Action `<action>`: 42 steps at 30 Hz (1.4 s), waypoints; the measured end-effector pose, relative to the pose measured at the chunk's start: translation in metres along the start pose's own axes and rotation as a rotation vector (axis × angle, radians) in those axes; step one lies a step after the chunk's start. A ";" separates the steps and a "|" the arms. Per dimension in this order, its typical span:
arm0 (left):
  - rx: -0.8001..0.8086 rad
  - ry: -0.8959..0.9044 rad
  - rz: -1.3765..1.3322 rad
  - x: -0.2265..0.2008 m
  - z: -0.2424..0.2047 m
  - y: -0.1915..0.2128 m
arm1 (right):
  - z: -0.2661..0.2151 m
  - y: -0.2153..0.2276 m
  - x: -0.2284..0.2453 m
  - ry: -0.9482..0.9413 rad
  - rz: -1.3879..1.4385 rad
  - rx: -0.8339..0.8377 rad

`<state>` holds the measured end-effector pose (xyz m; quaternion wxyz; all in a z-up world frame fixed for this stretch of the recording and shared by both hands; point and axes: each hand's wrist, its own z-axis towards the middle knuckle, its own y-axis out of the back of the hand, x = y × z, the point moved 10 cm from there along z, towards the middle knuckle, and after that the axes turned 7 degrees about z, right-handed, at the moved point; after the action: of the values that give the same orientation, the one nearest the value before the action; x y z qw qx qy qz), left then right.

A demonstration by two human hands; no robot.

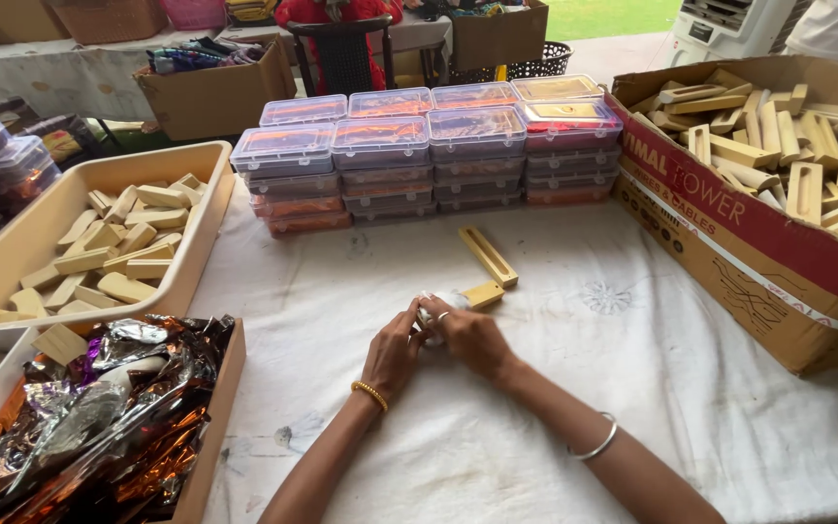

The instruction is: The person wraps a small wooden block in copper foil, places it in a plastic container, and stacks the container. Then the person picks up another wooden block and wipes it with a white cloth.

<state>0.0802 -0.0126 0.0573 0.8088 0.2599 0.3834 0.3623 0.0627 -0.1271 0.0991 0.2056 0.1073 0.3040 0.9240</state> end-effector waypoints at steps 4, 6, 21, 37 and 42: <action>0.010 0.013 0.005 0.000 0.002 -0.001 | -0.007 0.020 -0.050 -0.097 0.077 0.062; 0.024 0.017 0.019 -0.001 0.002 -0.003 | -0.021 0.027 -0.096 -0.444 0.015 0.217; 0.054 0.001 0.033 0.005 0.000 -0.011 | 0.005 0.004 -0.005 -0.096 0.097 0.058; 0.040 -0.020 -0.013 -0.002 0.000 -0.005 | -0.022 -0.010 -0.060 -0.398 -0.102 0.190; 0.055 -0.018 -0.033 0.000 0.000 -0.004 | 0.000 0.004 0.005 0.012 -0.013 -0.008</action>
<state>0.0818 -0.0155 0.0550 0.8106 0.2789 0.3904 0.3357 0.0566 -0.1276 0.1024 0.2101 0.0988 0.3023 0.9245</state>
